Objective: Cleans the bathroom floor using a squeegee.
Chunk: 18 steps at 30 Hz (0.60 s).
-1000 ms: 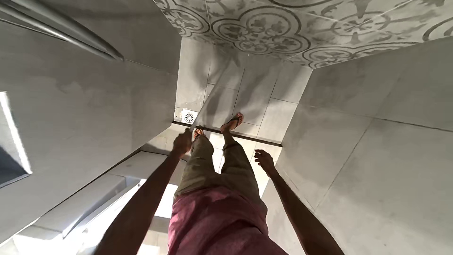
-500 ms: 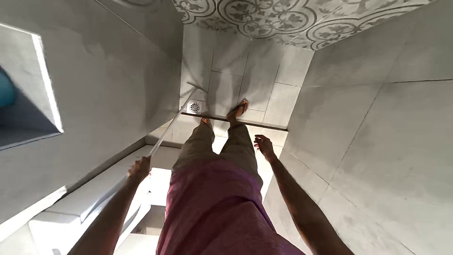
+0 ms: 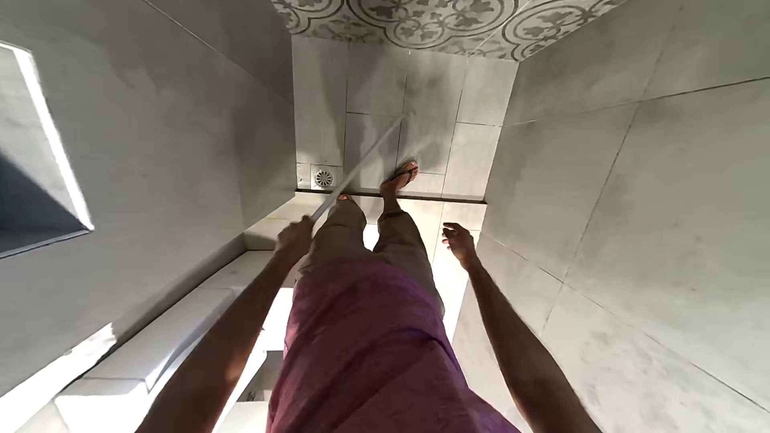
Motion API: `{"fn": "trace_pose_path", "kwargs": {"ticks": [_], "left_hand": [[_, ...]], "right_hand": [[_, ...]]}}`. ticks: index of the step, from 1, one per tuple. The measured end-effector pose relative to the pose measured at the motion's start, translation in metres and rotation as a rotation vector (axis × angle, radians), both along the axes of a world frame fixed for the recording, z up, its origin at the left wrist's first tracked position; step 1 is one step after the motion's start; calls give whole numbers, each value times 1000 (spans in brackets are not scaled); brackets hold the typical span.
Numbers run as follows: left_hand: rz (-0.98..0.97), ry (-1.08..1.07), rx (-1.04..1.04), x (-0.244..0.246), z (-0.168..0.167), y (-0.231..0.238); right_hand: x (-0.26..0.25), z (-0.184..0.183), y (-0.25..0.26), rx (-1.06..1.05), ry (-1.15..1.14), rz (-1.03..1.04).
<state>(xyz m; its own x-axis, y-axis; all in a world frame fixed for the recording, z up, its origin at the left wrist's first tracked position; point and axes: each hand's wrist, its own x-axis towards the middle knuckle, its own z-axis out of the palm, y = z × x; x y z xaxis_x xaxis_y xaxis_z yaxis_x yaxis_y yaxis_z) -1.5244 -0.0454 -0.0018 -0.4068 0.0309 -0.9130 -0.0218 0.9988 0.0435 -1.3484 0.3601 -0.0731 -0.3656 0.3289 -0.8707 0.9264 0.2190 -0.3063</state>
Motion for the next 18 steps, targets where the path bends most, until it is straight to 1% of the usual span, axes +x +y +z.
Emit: {"fn": "trace_pose_path", "kwargs": {"ticks": [2, 3, 4, 5, 7, 9, 12, 15, 18], "left_hand": [[-82, 22, 12, -23, -27, 37], [-118, 24, 14, -31, -35, 46], [-139, 19, 11, -34, -39, 45], [-150, 20, 6, -32, -39, 34], [-159, 27, -46, -23, -29, -8], [-160, 6, -106, -2, -12, -64], [-130, -42, -228, 30, 15, -136], [-131, -82, -363, 42, 40, -174], [-127, -86, -432, 49, 56, -192]], "right_hand": [[12, 14, 9, -5, -75, -25], [18, 21, 13, 11, -88, -31], [25, 29, 17, 35, -90, -30], [30, 34, 20, 57, -86, -27], [34, 36, 20, 75, -84, -18], [38, 32, 14, 50, -112, -4], [32, 13, 0, 14, -143, 27], [15, -9, -24, -29, -97, 71], [-10, -18, -48, -63, 11, 133]]}}
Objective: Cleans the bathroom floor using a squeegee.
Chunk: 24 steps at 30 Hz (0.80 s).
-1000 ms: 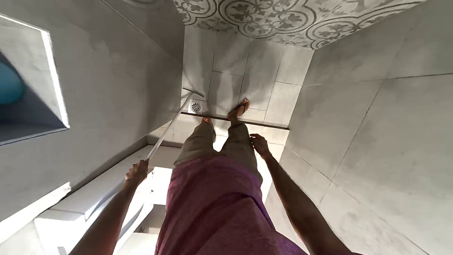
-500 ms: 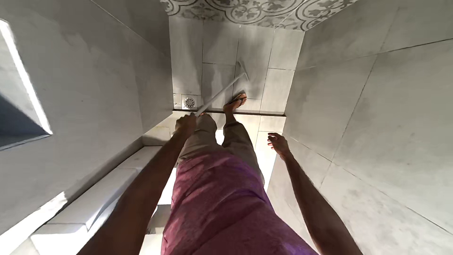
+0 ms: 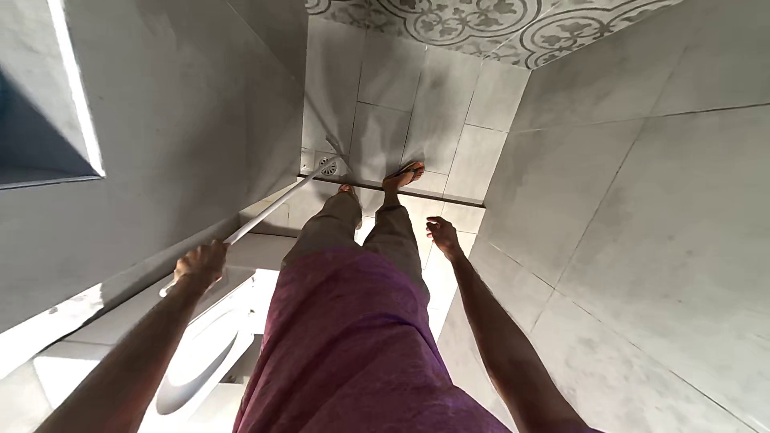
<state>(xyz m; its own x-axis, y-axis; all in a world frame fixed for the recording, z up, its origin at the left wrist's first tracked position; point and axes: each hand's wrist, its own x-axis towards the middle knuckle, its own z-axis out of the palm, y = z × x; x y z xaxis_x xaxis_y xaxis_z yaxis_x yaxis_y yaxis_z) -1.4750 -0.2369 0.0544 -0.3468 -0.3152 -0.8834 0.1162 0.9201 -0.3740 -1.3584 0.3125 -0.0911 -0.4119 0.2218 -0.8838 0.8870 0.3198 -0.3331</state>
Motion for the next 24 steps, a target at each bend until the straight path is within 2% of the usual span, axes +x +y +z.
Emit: {"fn": "trace_pose_path", "kwargs": {"ticks": [3, 6, 9, 11, 14, 16, 18, 19, 21, 24], "left_hand": [[66, 31, 9, 10, 13, -11], [191, 110, 102, 31, 16, -28], [333, 205, 186, 32, 5, -11], [420, 266, 267, 7, -19, 29], [579, 346, 416, -51, -90, 98], [652, 304, 410, -89, -130, 141], [676, 251, 374, -104, -152, 165], [671, 239, 372, -97, -154, 167], [672, 218, 396, -41, -143, 150], [736, 139, 289, 35, -105, 127]], "right_hand": [[-28, 19, -17, 5, 135, 52], [-41, 46, -23, 47, 259, 9], [-44, 38, -8, 90, 312, -43], [-37, 32, 2, 133, 290, -47], [-19, 36, 22, 156, 186, 39], [-8, 41, 38, 133, 122, 146], [-13, 42, 58, 87, 84, 259], [-21, 43, 70, 67, 77, 301], [-34, 46, 93, 49, 73, 353], [-91, 37, 126, 56, 39, 483]]}}
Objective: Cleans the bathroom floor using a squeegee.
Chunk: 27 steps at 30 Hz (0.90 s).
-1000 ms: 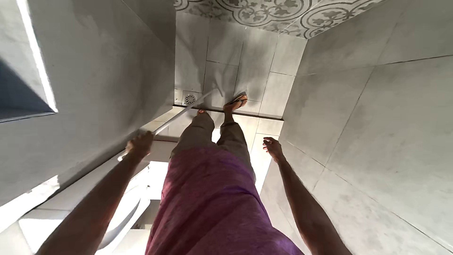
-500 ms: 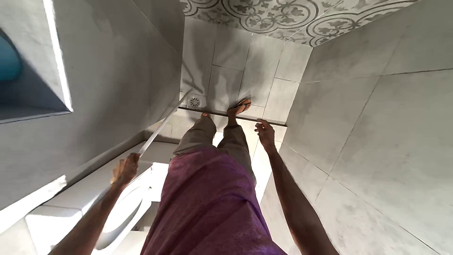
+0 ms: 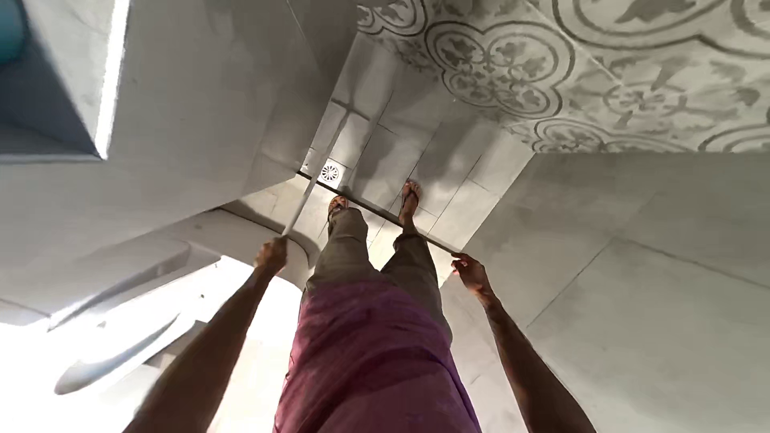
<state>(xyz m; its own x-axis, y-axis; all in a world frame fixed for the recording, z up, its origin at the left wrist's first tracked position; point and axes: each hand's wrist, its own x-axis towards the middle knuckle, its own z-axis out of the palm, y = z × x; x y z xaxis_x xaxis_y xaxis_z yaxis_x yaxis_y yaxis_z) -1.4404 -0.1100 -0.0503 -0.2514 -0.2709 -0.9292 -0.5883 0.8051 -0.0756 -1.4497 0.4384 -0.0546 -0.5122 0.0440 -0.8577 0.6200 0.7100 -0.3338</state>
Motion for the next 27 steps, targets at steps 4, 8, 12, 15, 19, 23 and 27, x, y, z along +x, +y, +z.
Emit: {"fn": "trace_pose_path", "kwargs": {"ticks": [4, 8, 12, 15, 19, 23, 27], "left_hand": [[21, -202, -114, 62, 51, 22], [150, -242, -163, 80, 62, 72], [366, -239, -159, 92, 63, 119], [714, -145, -119, 111, 65, 150], [1132, 20, 2, 96, 82, 206], [1626, 227, 123, 22, 59, 275], [1810, 253, 171, -48, 1, 345]], "right_hand": [[-93, -7, 26, 2, -24, 95], [-172, -23, 36, -56, 71, 29], [-198, -30, 31, -71, 145, 282], [-202, -24, -1, -174, 140, 443], [-183, -13, -49, -321, 120, 649], [-144, -12, -91, -386, -52, 721], [-114, -10, -109, -433, -185, 602]]}}
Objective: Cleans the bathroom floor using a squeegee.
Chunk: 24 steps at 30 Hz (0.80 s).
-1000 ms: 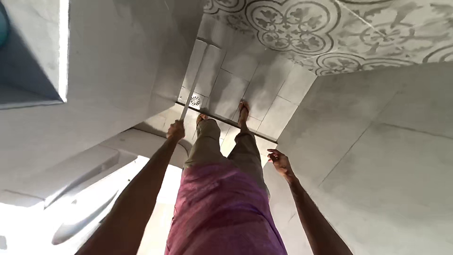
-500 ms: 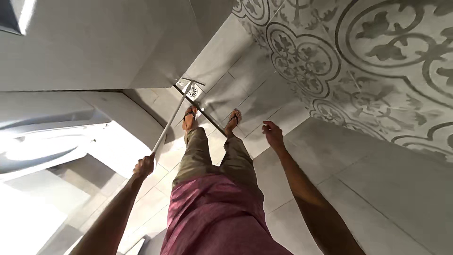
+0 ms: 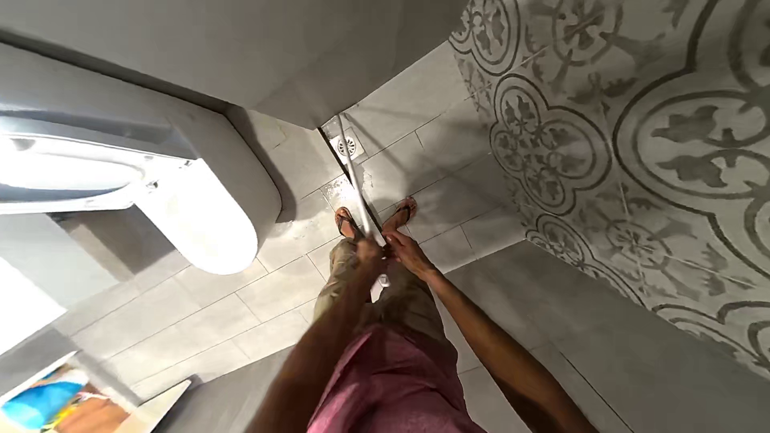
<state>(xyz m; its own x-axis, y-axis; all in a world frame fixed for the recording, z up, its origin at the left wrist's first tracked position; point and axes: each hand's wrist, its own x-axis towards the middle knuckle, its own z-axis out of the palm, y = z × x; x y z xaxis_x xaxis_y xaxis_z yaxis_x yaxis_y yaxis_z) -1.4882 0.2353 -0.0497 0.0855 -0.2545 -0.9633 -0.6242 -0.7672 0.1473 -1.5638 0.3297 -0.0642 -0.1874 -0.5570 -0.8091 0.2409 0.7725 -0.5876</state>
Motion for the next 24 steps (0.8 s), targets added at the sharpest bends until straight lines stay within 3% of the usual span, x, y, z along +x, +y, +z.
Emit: {"fn": "trace_pose_path", "kwargs": {"ticks": [3, 5, 8, 10, 13, 15, 16, 19, 24], "left_hand": [[80, 65, 51, -32, -30, 29], [-80, 61, 88, -24, -45, 35], [-234, 170, 126, -2, -55, 11], [-323, 255, 90, 14, -43, -22], [-587, 284, -114, 66, -43, -70], [-686, 283, -288, 106, -48, -107], [-708, 257, -301, 127, -34, -125], [-657, 83, -356, 201, -21, -166], [-410, -183, -161, 321, -32, -179]], "right_hand": [[-4, 2, -1, 177, 105, 7], [-1, 1, 3, 335, 136, 85], [2, -5, -4, 390, 279, 357], [11, -8, -1, 408, 348, 490], [24, -3, 28, 449, 387, 608], [15, 13, 32, 480, 410, 620], [10, 26, 32, 493, 421, 615], [1, 43, 17, 440, 484, 548], [12, -3, -18, 468, 427, 538]]}}
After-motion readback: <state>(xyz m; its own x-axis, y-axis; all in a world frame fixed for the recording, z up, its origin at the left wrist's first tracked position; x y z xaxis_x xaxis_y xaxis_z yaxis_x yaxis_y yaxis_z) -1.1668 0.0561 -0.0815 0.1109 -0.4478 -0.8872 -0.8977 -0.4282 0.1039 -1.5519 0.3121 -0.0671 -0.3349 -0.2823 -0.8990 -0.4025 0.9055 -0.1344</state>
